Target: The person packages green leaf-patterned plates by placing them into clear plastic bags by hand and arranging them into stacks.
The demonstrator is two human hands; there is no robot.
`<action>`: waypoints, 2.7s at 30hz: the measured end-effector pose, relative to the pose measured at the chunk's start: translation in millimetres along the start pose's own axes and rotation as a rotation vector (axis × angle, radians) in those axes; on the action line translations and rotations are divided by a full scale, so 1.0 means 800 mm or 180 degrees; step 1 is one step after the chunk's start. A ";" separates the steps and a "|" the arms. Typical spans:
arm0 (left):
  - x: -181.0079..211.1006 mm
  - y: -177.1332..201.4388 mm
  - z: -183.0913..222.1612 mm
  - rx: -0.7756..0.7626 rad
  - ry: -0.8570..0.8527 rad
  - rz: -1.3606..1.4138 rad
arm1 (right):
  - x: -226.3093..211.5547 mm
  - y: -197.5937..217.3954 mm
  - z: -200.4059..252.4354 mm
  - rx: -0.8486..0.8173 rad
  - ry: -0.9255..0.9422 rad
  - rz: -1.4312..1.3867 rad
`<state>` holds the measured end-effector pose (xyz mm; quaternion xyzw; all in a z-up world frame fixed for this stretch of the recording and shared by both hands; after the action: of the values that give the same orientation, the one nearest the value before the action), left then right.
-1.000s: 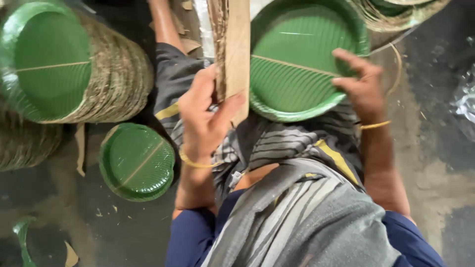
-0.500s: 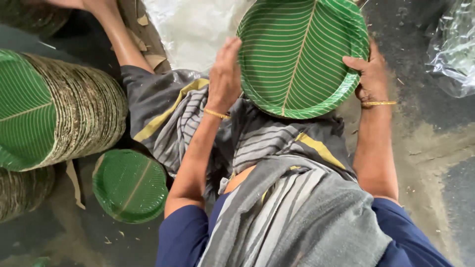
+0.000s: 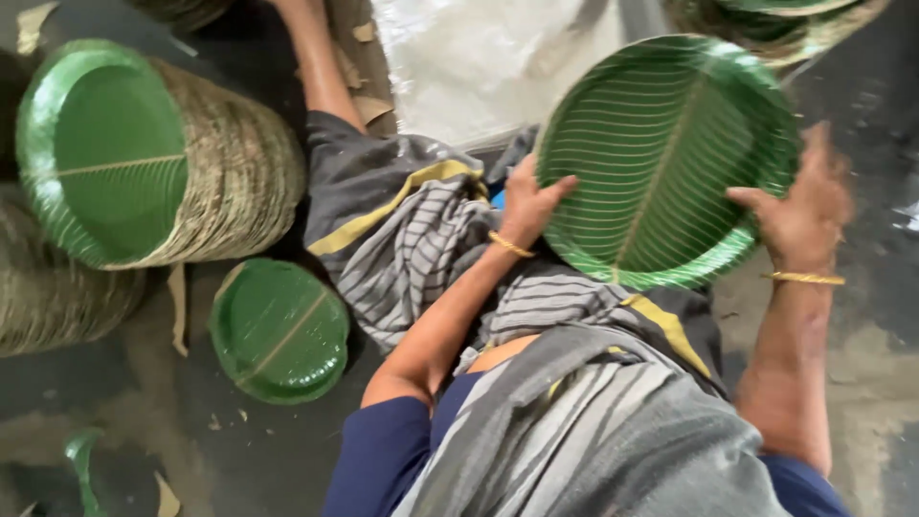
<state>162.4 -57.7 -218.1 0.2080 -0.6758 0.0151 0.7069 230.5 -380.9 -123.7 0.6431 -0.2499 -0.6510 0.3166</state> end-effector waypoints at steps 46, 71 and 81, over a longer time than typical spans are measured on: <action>-0.076 -0.054 -0.247 0.0783 -0.2049 -0.2008 | -0.164 -0.157 -0.031 -0.0366 0.1022 0.1242; -0.090 0.100 -0.331 0.0108 -0.0127 0.2313 | -0.168 -0.162 -0.033 -0.0318 0.1073 0.1310; 0.160 0.078 -0.147 -0.1713 -0.0732 0.1973 | -0.139 -0.154 -0.030 -0.0045 0.1196 0.0618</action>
<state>266.1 3.0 -78.2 -0.1966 -0.7607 0.0267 0.6181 240.1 -214.7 -139.7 0.7238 -0.2426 -0.4879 0.4233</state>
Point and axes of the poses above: each hand's wrist, its own z-axis away from the middle knuckle, its own y-axis out of the back of the hand, x = y × z, the point moved 5 cm from there along -z, towards the middle knuckle, and after that the axes turned 6 degrees about -z, right-handed, at the moved point
